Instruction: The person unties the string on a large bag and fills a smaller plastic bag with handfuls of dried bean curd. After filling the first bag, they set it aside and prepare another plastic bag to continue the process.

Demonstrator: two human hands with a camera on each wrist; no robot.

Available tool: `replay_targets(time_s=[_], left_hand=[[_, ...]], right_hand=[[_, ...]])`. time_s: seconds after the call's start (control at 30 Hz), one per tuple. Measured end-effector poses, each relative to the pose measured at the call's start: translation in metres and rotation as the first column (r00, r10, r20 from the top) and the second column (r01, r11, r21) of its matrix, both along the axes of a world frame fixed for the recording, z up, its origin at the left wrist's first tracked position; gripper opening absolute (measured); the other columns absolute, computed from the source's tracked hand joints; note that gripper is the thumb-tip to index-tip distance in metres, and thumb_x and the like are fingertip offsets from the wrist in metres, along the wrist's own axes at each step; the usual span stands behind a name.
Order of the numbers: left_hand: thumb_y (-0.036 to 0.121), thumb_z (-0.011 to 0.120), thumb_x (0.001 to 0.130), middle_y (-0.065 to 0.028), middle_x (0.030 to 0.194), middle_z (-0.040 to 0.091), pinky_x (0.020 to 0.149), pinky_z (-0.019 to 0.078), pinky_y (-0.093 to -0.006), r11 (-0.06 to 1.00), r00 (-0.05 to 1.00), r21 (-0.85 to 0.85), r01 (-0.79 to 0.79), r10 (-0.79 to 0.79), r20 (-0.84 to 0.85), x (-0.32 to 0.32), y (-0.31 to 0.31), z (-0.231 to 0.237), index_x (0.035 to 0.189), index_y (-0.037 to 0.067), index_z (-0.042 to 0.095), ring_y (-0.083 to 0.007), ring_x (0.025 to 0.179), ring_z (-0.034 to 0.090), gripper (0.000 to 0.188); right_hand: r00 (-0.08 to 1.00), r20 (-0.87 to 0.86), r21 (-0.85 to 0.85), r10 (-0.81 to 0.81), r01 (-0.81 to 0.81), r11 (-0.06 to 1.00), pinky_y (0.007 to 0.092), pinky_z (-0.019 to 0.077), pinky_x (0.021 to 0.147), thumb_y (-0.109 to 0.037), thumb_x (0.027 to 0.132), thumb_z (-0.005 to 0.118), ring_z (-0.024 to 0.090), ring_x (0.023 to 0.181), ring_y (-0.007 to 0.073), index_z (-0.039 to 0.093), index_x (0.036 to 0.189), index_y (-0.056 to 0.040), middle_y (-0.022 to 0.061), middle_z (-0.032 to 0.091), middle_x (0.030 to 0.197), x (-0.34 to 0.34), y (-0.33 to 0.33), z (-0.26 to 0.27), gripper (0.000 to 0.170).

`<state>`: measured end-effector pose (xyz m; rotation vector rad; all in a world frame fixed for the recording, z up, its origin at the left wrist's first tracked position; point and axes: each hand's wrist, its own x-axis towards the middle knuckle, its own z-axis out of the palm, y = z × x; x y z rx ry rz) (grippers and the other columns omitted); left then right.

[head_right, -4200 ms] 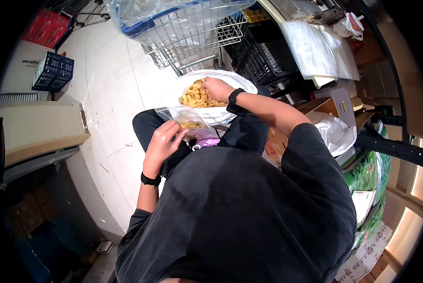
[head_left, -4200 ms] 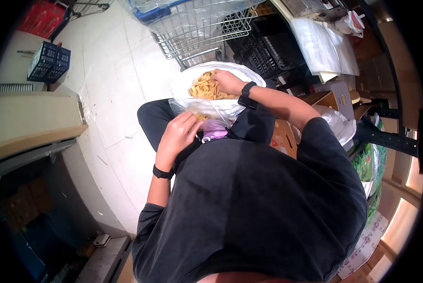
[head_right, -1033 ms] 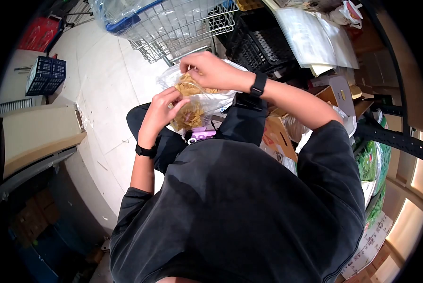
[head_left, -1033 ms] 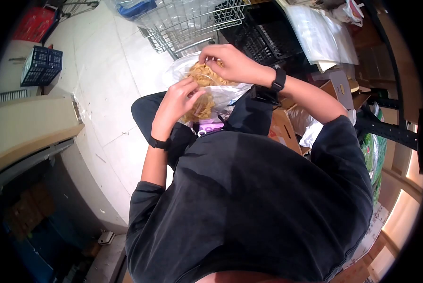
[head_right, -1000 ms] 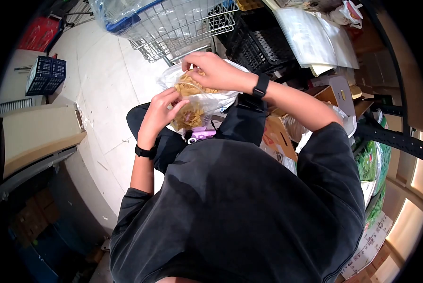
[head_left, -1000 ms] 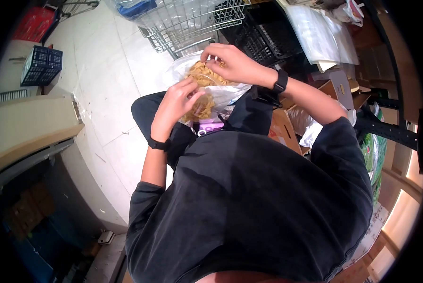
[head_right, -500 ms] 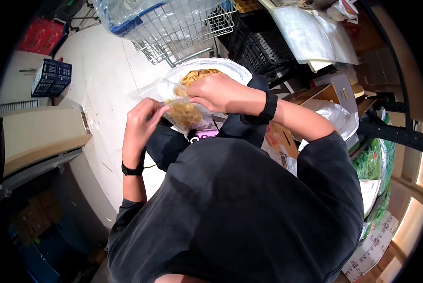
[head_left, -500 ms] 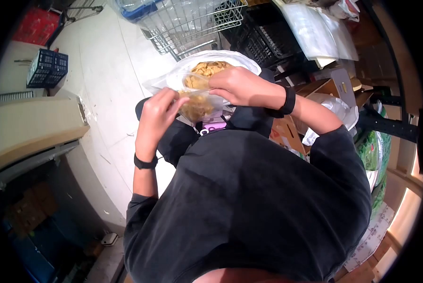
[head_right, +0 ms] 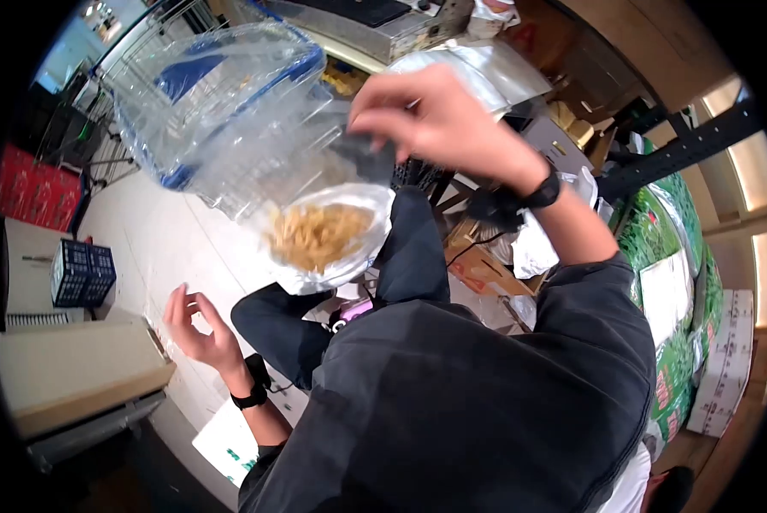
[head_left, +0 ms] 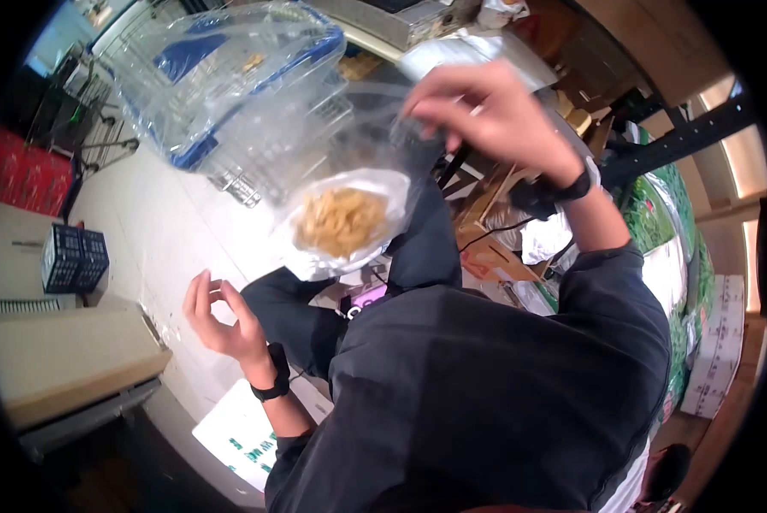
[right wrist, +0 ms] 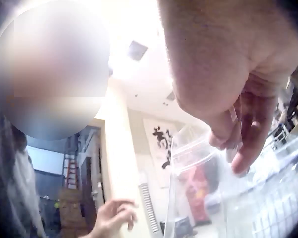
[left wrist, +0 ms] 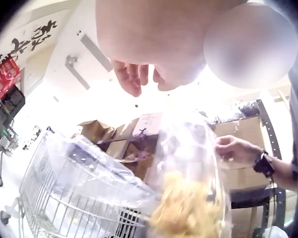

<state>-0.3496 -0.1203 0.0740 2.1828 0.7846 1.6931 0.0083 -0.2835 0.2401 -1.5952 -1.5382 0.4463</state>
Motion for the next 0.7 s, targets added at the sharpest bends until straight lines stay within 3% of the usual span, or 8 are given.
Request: replay_targets(time_s=[0.07, 0.13, 0.2, 0.23, 0.33, 0.43, 0.67, 0.7], left_hand=[[-0.006, 0.068, 0.093, -0.0186, 0.117, 0.069, 0.071, 0.0561, -0.0315, 0.974, 0.986, -0.226, -0.003, -0.035, -0.164, 0.005, 0.010, -0.020, 0.122, -0.003, 0.069, -0.0242, 0.089, 0.068, 0.029], [0.002, 0.069, 0.095, -0.0192, 0.122, 0.067, 0.086, 0.0558, -0.0380, 0.918, 0.934, -0.397, 0.006, -0.147, -0.324, 0.006, 0.021, -0.052, 0.127, 0.000, 0.066, -0.0315, 0.102, 0.067, 0.032], [0.009, 0.072, 0.094, -0.0204, 0.131, 0.063, 0.104, 0.0490, -0.0447, 0.911, 0.854, -0.411, 0.026, -0.234, -0.464, 0.011, 0.027, -0.085, 0.134, 0.002, 0.062, -0.0393, 0.122, 0.059, 0.042], [0.012, 0.076, 0.091, -0.0215, 0.138, 0.058, 0.113, 0.0419, -0.0487, 0.905, 0.796, -0.416, 0.087, -0.315, -0.517, 0.008, 0.030, -0.099, 0.140, 0.003, 0.058, -0.0423, 0.133, 0.050, 0.053], [0.015, 0.082, 0.085, -0.0211, 0.139, 0.057, 0.113, 0.0427, -0.0489, 0.885, 0.715, -0.431, 0.174, -0.415, -0.563, 0.014, 0.032, -0.125, 0.139, 0.004, 0.059, -0.0418, 0.132, 0.050, 0.059], [0.010, 0.085, 0.079, -0.0187, 0.134, 0.060, 0.111, 0.0442, -0.0479, 0.859, 0.687, -0.459, 0.226, -0.475, -0.550, 0.020, 0.029, -0.130, 0.134, 0.003, 0.062, -0.0405, 0.128, 0.052, 0.060], [0.004, 0.081, 0.080, -0.0182, 0.121, 0.068, 0.106, 0.0475, -0.0462, 0.829, 0.679, -0.521, 0.205, -0.504, -0.534, 0.029, 0.028, -0.136, 0.118, 0.001, 0.068, -0.0397, 0.121, 0.058, 0.040], [0.004, 0.081, 0.080, -0.0182, 0.121, 0.068, 0.106, 0.0475, -0.0462, 0.834, 0.688, -0.517, 0.192, -0.490, -0.535, 0.030, 0.027, -0.136, 0.118, 0.001, 0.068, -0.0397, 0.121, 0.058, 0.040]], right_hand=[[0.998, 0.049, 0.106, -0.034, 0.029, 0.994, 0.0220, 0.0566, 0.058, -0.011, 0.104, 0.065, 0.073, 0.080, 0.0113, 0.074, 0.110, -0.0001, 0.0075, 0.077, 0.100, 0.044, -0.019, 0.023, 0.015], [0.965, -0.057, -0.100, -0.255, 0.248, 0.964, 0.0315, 0.0633, 0.080, -0.020, 0.102, 0.071, 0.076, 0.098, 0.0185, 0.064, 0.134, 0.0020, 0.0182, 0.074, 0.117, 0.065, -0.040, 0.061, 0.039], [0.972, 0.058, 0.112, -0.229, 0.222, 0.969, 0.0233, 0.0580, 0.060, -0.006, 0.104, 0.065, 0.072, 0.071, 0.0089, 0.072, 0.102, 0.0032, 0.0041, 0.075, 0.081, 0.084, -0.042, 0.082, 0.012], [0.969, 0.054, 0.078, -0.242, 0.238, 0.968, 0.0230, 0.0571, 0.059, -0.007, 0.104, 0.066, 0.072, 0.072, 0.0091, 0.072, 0.102, 0.0027, 0.0043, 0.075, 0.084, 0.087, -0.044, 0.098, 0.011], [0.909, 0.273, 0.067, -0.315, 0.308, 0.949, 0.0241, 0.0552, 0.063, -0.011, 0.104, 0.068, 0.072, 0.077, 0.0097, 0.071, 0.103, 0.0001, 0.0035, 0.075, 0.086, 0.126, -0.045, 0.133, 0.012], [0.878, 0.248, 0.030, -0.409, 0.415, 0.910, 0.0248, 0.0560, 0.065, -0.011, 0.104, 0.067, 0.072, 0.080, 0.0104, 0.072, 0.103, -0.0007, 0.0030, 0.076, 0.088, 0.160, -0.039, 0.153, 0.011], [0.923, 0.286, -0.029, -0.258, 0.278, 0.960, 0.0321, 0.0611, 0.077, -0.008, 0.104, 0.067, 0.073, 0.086, 0.0142, 0.073, 0.104, 0.0002, 0.0071, 0.076, 0.092, 0.291, -0.005, 0.137, 0.011], [0.951, 0.180, -0.038, -0.253, 0.264, 0.964, 0.0322, 0.0611, 0.079, -0.007, 0.104, 0.066, 0.073, 0.087, 0.0151, 0.074, 0.104, 0.0010, 0.0072, 0.076, 0.093, 0.311, 0.004, 0.124, 0.011]])
